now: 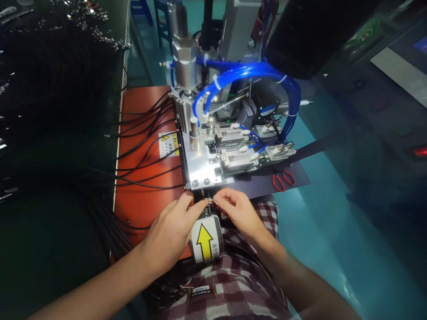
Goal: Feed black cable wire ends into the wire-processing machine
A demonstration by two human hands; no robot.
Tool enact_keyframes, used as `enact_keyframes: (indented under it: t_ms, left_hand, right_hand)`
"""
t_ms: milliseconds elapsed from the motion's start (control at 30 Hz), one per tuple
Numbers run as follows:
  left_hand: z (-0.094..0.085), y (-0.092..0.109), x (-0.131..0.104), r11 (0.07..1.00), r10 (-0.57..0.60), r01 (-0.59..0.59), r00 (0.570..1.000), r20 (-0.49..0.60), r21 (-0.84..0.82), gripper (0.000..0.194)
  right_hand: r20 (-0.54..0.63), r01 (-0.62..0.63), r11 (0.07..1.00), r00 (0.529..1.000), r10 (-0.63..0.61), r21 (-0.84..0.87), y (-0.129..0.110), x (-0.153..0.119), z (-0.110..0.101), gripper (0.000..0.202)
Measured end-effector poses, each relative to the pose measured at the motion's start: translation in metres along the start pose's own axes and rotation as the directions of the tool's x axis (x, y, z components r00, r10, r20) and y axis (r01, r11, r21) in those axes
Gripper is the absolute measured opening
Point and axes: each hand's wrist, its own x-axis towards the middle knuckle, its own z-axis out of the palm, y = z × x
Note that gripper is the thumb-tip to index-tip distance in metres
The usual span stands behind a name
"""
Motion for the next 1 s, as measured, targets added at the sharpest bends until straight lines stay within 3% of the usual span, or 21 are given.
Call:
enact_keyframes:
  t_ms: [1000]
  left_hand:
    - [-0.0004,0.0031,0.0009,0.992,0.045,-0.046,0.999,0.009,0.117,0.039]
  right_hand:
    - [0.042,-0.008,1.0,0.999,0.008,0.002,0.0003,0.0025,-0.0016,0.026]
